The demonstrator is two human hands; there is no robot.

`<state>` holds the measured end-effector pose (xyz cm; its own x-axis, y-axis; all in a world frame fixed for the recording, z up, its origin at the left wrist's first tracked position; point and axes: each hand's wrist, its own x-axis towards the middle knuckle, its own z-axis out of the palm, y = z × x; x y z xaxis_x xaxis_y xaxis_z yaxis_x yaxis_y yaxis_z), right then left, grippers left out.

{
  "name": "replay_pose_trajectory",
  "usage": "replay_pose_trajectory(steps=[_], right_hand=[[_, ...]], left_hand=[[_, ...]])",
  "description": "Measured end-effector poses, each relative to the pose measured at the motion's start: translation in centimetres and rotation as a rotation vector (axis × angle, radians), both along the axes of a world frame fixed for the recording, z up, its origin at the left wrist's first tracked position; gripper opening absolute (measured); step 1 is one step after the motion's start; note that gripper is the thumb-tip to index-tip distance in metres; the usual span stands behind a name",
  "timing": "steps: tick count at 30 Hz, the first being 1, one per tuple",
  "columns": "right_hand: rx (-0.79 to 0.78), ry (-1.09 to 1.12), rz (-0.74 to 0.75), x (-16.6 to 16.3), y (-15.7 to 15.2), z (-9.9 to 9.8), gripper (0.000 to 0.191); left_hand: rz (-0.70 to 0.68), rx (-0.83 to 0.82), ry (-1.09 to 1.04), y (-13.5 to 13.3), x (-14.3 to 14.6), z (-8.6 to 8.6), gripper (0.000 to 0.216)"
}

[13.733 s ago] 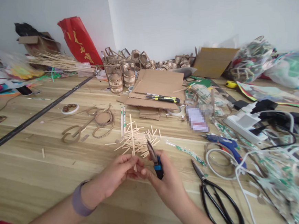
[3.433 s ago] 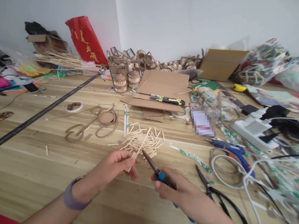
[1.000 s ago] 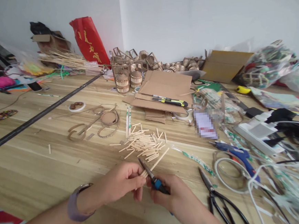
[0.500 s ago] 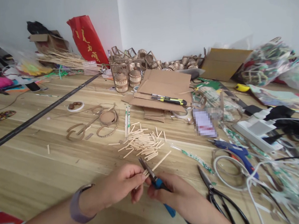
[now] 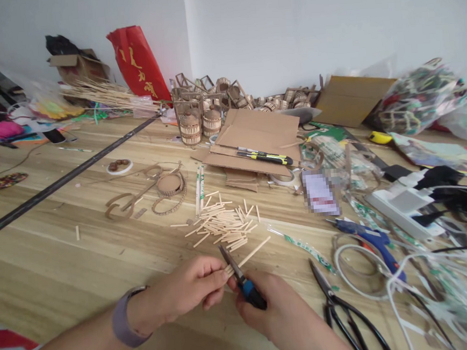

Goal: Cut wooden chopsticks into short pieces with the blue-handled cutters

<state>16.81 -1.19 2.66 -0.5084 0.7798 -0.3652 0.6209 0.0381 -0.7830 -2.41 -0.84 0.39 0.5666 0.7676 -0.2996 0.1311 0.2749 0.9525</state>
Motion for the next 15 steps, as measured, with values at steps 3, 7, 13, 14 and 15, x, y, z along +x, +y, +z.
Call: replay_pose_trajectory(steps=[3, 7, 13, 14, 15], right_hand=[[0.041, -0.032, -0.02, -0.11, -0.17, -0.2, 0.006], [0.095, -0.04, -0.064, -0.34, -0.56, -0.73, 0.009], [0.095, 0.029, -0.076, -0.33, -0.58, -0.82, 0.007], [0.074, 0.051, -0.067, -0.15, -0.47, -0.64, 0.009], [0.047, 0.063, -0.058, 0.12, -0.34, -0.42, 0.011]], left_hand=[[-0.002, 0.014, 0.016, 0.01, -0.12, 0.01, 0.042], [-0.017, 0.03, 0.047, -0.06, -0.3, 0.23, 0.04], [0.005, 0.079, 0.079, -0.08, -0.24, 0.4, 0.039], [0.017, 0.087, 0.064, -0.01, -0.27, 0.49, 0.041], [0.031, 0.096, 0.039, 0.08, -0.34, 0.63, 0.042]])
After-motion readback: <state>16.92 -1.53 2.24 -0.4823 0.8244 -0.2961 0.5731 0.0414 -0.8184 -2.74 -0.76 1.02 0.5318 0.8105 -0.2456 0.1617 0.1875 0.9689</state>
